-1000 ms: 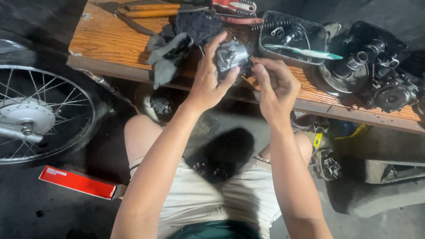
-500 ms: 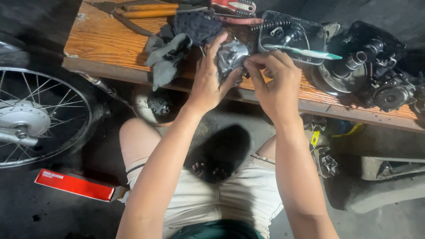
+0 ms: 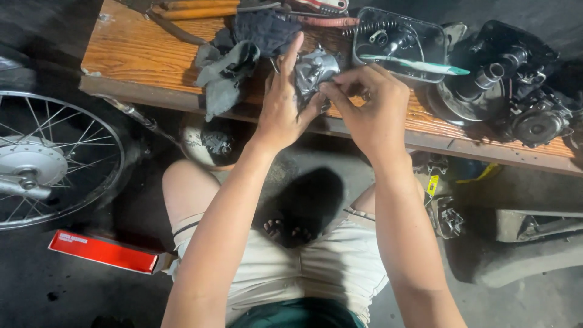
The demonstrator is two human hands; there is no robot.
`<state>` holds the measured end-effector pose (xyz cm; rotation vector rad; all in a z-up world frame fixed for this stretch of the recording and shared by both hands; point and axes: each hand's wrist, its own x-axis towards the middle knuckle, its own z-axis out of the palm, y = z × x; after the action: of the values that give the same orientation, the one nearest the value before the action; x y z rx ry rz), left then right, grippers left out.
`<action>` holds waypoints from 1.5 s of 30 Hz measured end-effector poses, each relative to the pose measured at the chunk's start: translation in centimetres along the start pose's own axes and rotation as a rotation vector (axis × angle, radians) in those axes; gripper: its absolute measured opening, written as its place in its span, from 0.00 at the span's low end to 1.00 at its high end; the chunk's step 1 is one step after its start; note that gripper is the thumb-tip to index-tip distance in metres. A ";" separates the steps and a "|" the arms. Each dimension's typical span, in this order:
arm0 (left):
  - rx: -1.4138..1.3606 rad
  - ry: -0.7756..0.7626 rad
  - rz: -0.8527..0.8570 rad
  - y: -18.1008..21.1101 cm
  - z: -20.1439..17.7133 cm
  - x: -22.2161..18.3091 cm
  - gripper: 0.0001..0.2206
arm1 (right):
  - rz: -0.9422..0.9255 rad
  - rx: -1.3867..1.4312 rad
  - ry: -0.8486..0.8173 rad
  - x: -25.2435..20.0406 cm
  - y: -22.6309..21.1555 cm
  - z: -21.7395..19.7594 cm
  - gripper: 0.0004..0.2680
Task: Disassembling a motorcycle carburetor to inspect and clean internal components.
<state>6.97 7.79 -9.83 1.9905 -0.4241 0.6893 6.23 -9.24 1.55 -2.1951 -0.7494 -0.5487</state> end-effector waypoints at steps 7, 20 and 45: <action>0.015 -0.015 -0.022 0.2 -0.1 0.1 0.41 | -0.047 0.234 0.077 -1.1 -0.1 1.0 0.05; 0.058 -0.004 -0.080 1.4 -0.5 0.1 0.38 | 0.095 0.418 0.154 -1.3 0.6 2.4 0.04; -0.006 0.047 -0.046 2.0 -0.8 -0.1 0.39 | 0.134 0.414 0.273 -1.6 0.6 3.2 0.03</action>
<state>5.55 7.49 -8.21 1.9680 -0.3513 0.7040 5.97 -7.71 -1.69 -1.7299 -0.5118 -0.5547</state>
